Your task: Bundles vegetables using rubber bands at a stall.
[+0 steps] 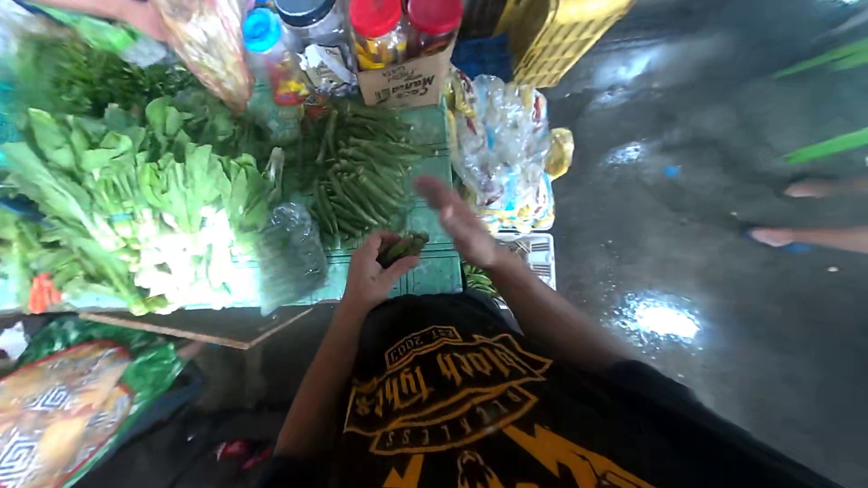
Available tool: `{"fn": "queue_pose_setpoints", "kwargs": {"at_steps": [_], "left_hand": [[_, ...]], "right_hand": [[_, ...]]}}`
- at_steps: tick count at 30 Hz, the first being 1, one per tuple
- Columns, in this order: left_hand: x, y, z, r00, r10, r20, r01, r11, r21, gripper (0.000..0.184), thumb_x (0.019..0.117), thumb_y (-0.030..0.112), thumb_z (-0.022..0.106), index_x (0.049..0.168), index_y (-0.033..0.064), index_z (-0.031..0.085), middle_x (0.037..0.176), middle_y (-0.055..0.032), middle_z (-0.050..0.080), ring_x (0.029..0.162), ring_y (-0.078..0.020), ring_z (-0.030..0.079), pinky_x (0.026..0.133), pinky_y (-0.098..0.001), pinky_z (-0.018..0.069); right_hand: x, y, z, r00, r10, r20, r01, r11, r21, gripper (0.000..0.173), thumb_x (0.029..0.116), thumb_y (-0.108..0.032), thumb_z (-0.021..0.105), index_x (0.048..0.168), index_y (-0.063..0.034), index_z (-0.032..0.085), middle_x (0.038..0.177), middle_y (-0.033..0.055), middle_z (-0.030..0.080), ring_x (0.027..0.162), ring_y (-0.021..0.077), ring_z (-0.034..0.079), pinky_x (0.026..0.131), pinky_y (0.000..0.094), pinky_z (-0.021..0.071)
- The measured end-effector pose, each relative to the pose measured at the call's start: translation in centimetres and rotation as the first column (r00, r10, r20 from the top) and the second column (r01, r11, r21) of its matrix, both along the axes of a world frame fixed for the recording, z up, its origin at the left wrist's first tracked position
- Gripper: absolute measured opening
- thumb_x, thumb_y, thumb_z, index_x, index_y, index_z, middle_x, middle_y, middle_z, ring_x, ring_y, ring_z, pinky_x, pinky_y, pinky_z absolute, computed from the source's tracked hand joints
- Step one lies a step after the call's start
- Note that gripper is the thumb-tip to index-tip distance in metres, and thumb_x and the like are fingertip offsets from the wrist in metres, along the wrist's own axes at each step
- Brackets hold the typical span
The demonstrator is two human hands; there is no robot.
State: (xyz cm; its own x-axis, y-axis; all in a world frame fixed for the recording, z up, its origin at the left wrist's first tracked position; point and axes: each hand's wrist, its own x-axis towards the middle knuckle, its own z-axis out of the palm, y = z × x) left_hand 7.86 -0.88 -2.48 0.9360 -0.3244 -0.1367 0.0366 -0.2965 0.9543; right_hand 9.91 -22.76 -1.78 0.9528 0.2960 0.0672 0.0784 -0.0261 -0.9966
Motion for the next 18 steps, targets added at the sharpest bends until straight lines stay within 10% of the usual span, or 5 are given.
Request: {"fn": "queue_pose_setpoints", "kwargs": {"at_steps": [3,9,14,18], "left_hand": [[-0.1,-0.7,-0.8,0.996,-0.041,-0.079,0.036,0.997,-0.068,0.037,0.0889,0.029,0.079,0.117,0.009,0.064,0.092,-0.0042,0.074,0.077,-0.0166,0.072,0.07,-0.039,0.0638],[-1.0,-2.5,-1.6,0.967,-0.103,-0.234,0.157,0.962,0.225,0.067,0.0763,0.04,0.089,0.126,0.0051,0.061,0.111,-0.0105,0.068,0.092,-0.0187,0.069,0.084,-0.043,0.061],[0.4,-0.8,-3.3,0.966,-0.102,-0.238,0.178,0.93,0.322,0.065,0.087,0.045,0.08,0.134,0.0064,0.057,0.129,-0.0136,0.062,0.11,-0.0239,0.066,0.091,-0.0457,0.0583],[2.8,2.6,-5.5,0.979,-0.137,-0.151,0.203,0.732,0.651,0.04,0.0998,0.036,0.066,0.13,0.0092,0.062,0.128,-0.0168,0.063,0.108,-0.0307,0.067,0.092,-0.0523,0.0581]], "right_hand": [[-2.0,1.9,-1.7,0.991,0.125,-0.055,-0.125,0.992,0.009,0.099,0.0946,-0.082,0.028,0.158,-0.0068,0.036,0.153,0.0119,0.05,0.135,0.0193,0.054,0.109,0.0432,0.05],[-3.2,-2.3,-3.8,0.955,0.156,-0.253,-0.179,0.981,-0.07,0.03,0.0956,-0.013,0.068,0.125,-0.0073,0.067,0.11,0.0091,0.071,0.089,0.0184,0.07,0.076,0.0389,0.0624],[-5.5,-12.1,-9.0,0.817,-0.202,-0.541,0.071,0.965,-0.252,0.03,0.1068,-0.031,0.055,0.126,-0.01,0.065,0.104,0.009,0.07,0.078,0.0179,0.066,0.068,0.0392,0.0585],[-8.7,-18.5,-14.3,0.6,-0.495,-0.629,0.127,0.835,-0.536,0.037,0.1046,-0.032,0.061,0.126,-0.0025,0.058,0.09,0.0144,0.062,0.064,0.0195,0.058,0.061,0.0388,0.0541]]}}
